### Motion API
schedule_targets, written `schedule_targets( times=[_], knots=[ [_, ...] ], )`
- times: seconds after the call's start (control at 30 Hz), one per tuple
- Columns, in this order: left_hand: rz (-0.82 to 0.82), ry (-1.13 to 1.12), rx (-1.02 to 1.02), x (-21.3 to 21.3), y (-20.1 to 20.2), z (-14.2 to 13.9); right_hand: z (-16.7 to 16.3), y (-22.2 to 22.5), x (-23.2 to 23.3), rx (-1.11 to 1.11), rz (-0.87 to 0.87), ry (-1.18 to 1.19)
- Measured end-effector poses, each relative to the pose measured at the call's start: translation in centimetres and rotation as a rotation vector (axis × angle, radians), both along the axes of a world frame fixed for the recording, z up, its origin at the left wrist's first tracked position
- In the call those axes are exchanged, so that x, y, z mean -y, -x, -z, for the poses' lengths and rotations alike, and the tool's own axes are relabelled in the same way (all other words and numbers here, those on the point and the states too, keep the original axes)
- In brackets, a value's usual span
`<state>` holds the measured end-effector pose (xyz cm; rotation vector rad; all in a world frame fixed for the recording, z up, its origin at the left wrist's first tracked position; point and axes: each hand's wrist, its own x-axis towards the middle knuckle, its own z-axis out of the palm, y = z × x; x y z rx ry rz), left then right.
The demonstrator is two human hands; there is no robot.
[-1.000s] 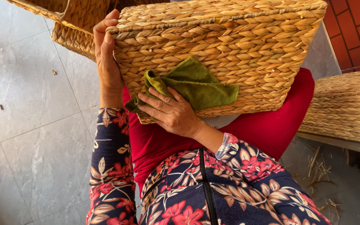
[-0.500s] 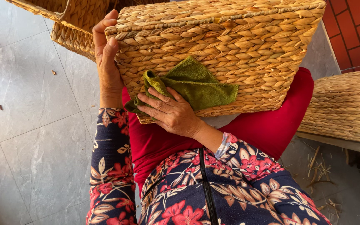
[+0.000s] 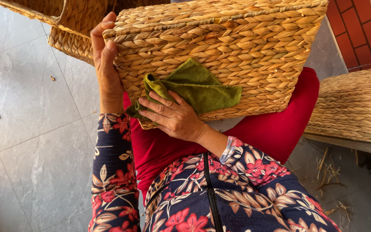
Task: The person sits on the floor with a woven basket on their lap and wipes its interior and outer surfaces with a green cloth, rotating the basket to reach different sides. They briefly use scissors to trim stray fibers from the weave and continue wiping other baskets.
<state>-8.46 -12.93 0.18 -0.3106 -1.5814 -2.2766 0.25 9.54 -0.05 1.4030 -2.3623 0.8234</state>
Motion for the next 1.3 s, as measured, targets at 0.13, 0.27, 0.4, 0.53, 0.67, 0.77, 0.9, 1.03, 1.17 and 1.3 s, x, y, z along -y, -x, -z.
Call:
schedule_targets(
  times=[0.13,0.27,0.4,0.53,0.67,0.77,0.9,1.03,1.17,1.3],
  knots=[
    [0.013,-0.047,-0.008,-0.2,0.0,0.0,0.0,0.1,-0.1,0.019,-0.012,0.006],
    [-0.011,0.031,-0.032,0.0,0.2,0.1,0.0,0.2,-0.2,0.020,-0.010,-0.004],
    [-0.038,0.077,-0.068,0.0,0.4,0.5,-0.2,0.3,-0.5,-0.011,0.011,0.005],
    [-0.026,0.072,-0.088,-0.2,0.6,0.8,-0.3,0.4,-1.1,0.000,0.036,-0.021],
    [-0.019,0.071,-0.089,-0.1,0.7,0.9,-0.5,0.6,-2.1,0.026,0.063,-0.021],
    [-0.008,0.067,-0.083,-0.1,0.5,0.9,-0.4,0.7,-3.3,0.028,0.093,-0.023],
    [-0.001,0.061,-0.079,-0.2,0.5,1.0,0.2,1.0,-6.1,-0.028,0.175,-0.073],
    [0.005,0.043,-0.075,-0.2,0.7,1.0,1.0,1.9,-10.3,-0.073,0.333,-0.058],
    [0.002,0.057,-0.073,-0.2,1.0,0.9,0.3,3.9,-15.6,-0.071,0.540,0.027],
    [0.003,0.075,-0.070,-0.4,1.2,0.9,0.0,5.1,-17.5,-0.067,0.696,0.073]
  ],
)
